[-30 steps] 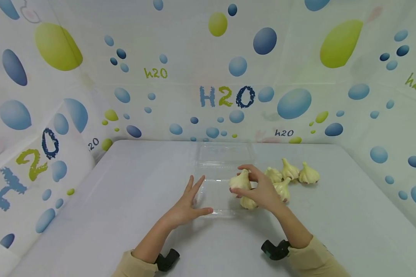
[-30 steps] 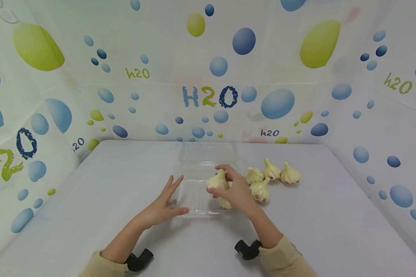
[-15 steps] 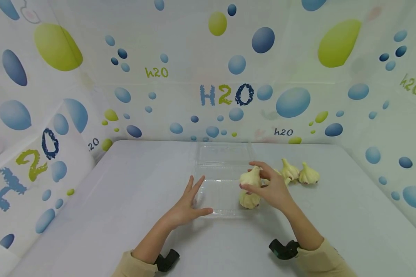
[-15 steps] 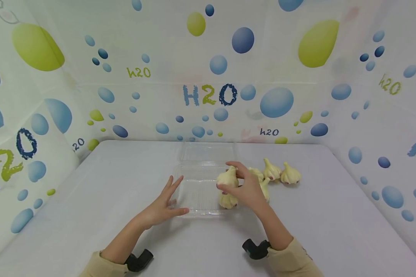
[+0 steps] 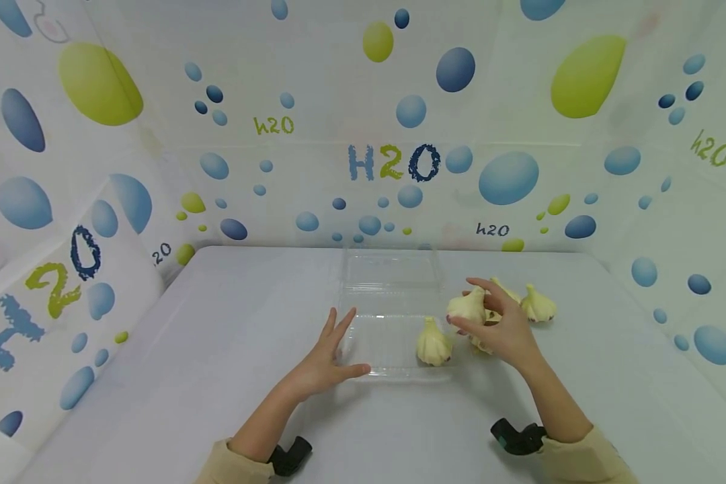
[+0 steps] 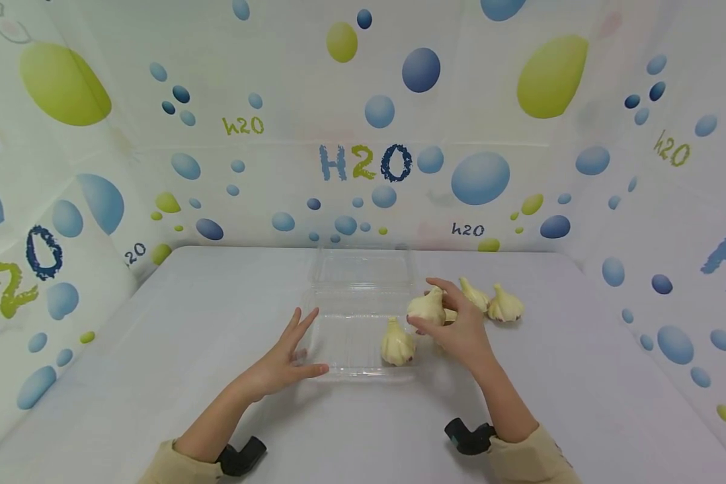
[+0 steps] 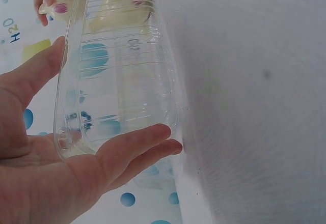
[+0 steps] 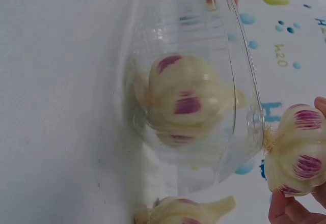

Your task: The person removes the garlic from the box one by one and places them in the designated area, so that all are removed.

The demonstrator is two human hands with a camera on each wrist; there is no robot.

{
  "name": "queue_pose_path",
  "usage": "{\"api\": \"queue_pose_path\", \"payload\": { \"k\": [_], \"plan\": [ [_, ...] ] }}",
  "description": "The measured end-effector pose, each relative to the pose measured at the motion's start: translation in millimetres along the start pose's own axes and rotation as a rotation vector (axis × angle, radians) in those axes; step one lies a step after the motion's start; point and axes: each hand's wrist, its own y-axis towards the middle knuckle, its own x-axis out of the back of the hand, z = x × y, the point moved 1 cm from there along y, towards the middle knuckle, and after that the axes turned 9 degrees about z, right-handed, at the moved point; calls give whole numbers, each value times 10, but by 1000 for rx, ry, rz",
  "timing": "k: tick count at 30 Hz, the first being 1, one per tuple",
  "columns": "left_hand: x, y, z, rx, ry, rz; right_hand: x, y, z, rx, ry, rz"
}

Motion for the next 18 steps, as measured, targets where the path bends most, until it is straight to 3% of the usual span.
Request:
{"api": "queue_pose_path", "payload": {
  "k": [18],
  "plan": [
    [6, 18, 32, 4, 4, 2, 365, -150, -204, 44, -159, -146]
  ]
}}
